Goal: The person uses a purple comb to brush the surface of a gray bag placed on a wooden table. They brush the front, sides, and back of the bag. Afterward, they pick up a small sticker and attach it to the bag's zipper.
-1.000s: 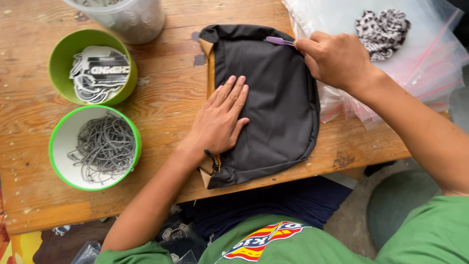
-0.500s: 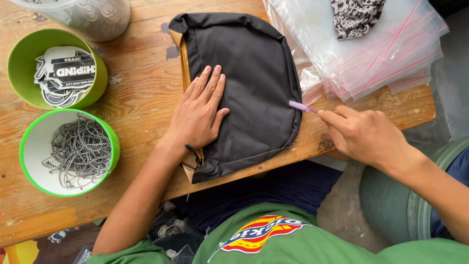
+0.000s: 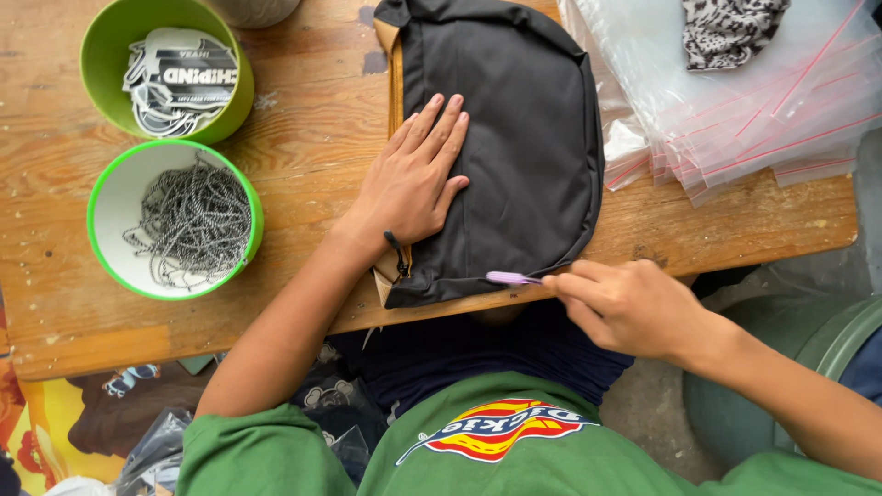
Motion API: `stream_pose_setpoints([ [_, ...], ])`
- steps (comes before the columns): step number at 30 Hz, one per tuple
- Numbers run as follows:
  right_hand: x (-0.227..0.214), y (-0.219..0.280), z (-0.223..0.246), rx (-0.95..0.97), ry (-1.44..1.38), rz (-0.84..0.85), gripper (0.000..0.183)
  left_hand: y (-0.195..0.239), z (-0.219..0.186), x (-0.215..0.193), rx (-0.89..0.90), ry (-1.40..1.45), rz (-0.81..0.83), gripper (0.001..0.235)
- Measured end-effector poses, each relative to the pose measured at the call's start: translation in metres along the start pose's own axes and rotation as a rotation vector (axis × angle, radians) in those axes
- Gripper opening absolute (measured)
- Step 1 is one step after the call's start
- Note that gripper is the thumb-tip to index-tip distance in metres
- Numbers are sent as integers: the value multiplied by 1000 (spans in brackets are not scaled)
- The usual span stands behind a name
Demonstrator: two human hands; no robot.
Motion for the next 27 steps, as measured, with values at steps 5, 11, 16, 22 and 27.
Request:
stream_pose_setpoints([
  [5, -19, -51, 7, 65, -355, -13, 7, 1, 3, 6, 6, 27, -35, 67],
  [11, -3, -65, 13, 32, -377, -11, 7, 0, 6, 8, 7, 98, -121, 56],
  [16, -36, -77, -1, 42, -405, 28, 11, -2, 6, 7, 3, 178, -183, 54],
  [22, -27, -109, -59, -49, -144, -63, 11, -2, 21, -2, -95, 158, -270, 73],
  [27, -53, -152, -123, 95, 658, -286, 10, -1, 31, 17, -199, 93, -117, 75],
])
Point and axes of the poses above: each hand's wrist, its own y-axis away from the middle knuckle, its own x-axis out of the palm, z = x × y, the point moved 5 cm from there along -y, towards the middle knuckle, and after that the axes turned 1 degree about -z, right-handed, at the moved point
